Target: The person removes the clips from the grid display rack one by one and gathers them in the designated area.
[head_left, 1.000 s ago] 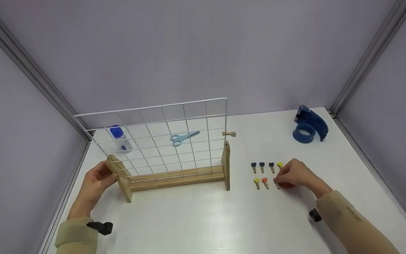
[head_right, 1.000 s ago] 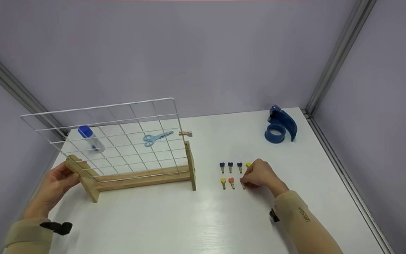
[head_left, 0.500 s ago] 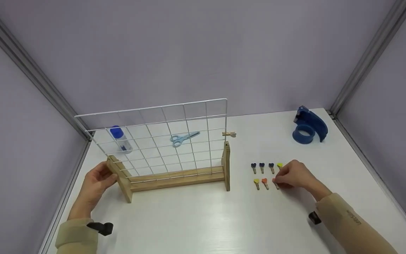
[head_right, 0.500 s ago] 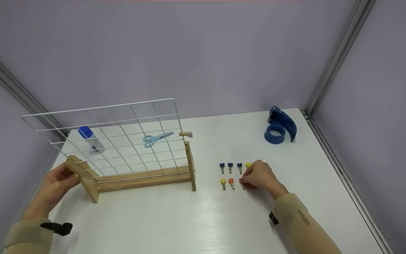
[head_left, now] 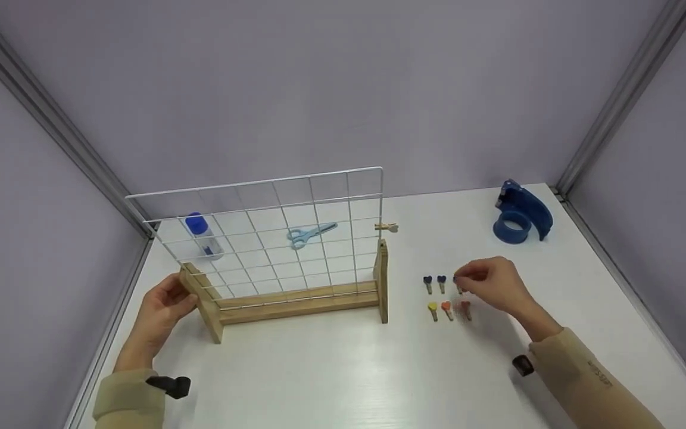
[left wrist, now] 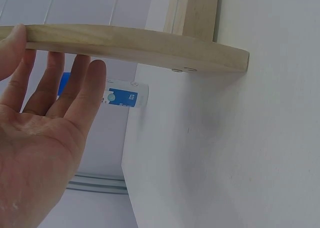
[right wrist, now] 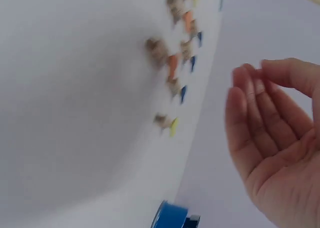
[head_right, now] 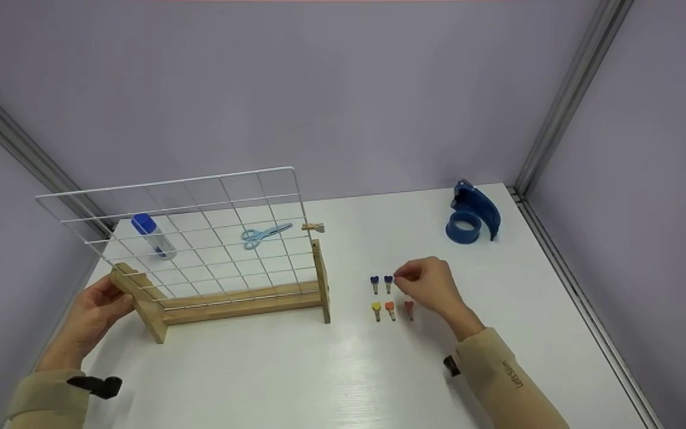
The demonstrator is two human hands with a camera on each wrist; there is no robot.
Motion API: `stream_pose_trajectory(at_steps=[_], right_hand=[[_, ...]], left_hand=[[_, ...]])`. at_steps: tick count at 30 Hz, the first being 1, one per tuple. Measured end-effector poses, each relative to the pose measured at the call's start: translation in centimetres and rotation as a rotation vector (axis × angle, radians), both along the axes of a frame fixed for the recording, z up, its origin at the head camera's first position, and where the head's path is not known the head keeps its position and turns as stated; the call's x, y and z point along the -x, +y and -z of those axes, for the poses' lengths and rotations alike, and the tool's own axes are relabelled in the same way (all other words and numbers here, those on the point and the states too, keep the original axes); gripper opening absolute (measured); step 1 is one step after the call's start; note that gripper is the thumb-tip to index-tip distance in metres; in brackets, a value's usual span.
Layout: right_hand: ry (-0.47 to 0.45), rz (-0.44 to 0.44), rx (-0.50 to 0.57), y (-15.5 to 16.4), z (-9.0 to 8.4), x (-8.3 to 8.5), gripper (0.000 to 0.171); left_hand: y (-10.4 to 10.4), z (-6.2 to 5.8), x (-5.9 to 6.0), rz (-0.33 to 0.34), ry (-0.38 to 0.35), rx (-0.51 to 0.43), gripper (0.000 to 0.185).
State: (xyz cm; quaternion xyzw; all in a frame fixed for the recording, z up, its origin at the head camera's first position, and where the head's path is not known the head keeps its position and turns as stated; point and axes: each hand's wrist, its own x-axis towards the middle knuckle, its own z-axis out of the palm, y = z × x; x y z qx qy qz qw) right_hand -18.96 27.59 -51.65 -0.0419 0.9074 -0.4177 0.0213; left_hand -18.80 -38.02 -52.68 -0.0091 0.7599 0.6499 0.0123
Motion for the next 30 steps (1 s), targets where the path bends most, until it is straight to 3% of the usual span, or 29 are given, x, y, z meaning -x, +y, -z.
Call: stream_pose_trajectory(at_steps=[8,13,21,30], right_hand=[[0.327,0.001,0.476,-5.6,-2.1,0.1,0.012],[0.434,-0.063,0.649,-8.7,-3.6,0.6,0.020],[0.431,-0.103,0.771,-11.5,-4.2,1.8,0.030],[0.427,-0.125,0.783,-12.9,-4.6,2.7,0.029]], left_hand=[[-0.2,-0.1,-0.3,-0.008,-0.022,-0.007,0.055],[0.0,-0.1,-0.2,-0.003,-0.012,-0.010,0.052],[0.0,-0.1,-0.1,0.022,-0.003,0.028,0.055],[-0.1,-0.1,-0.1,0.027,-0.009,0.036,0.057]])
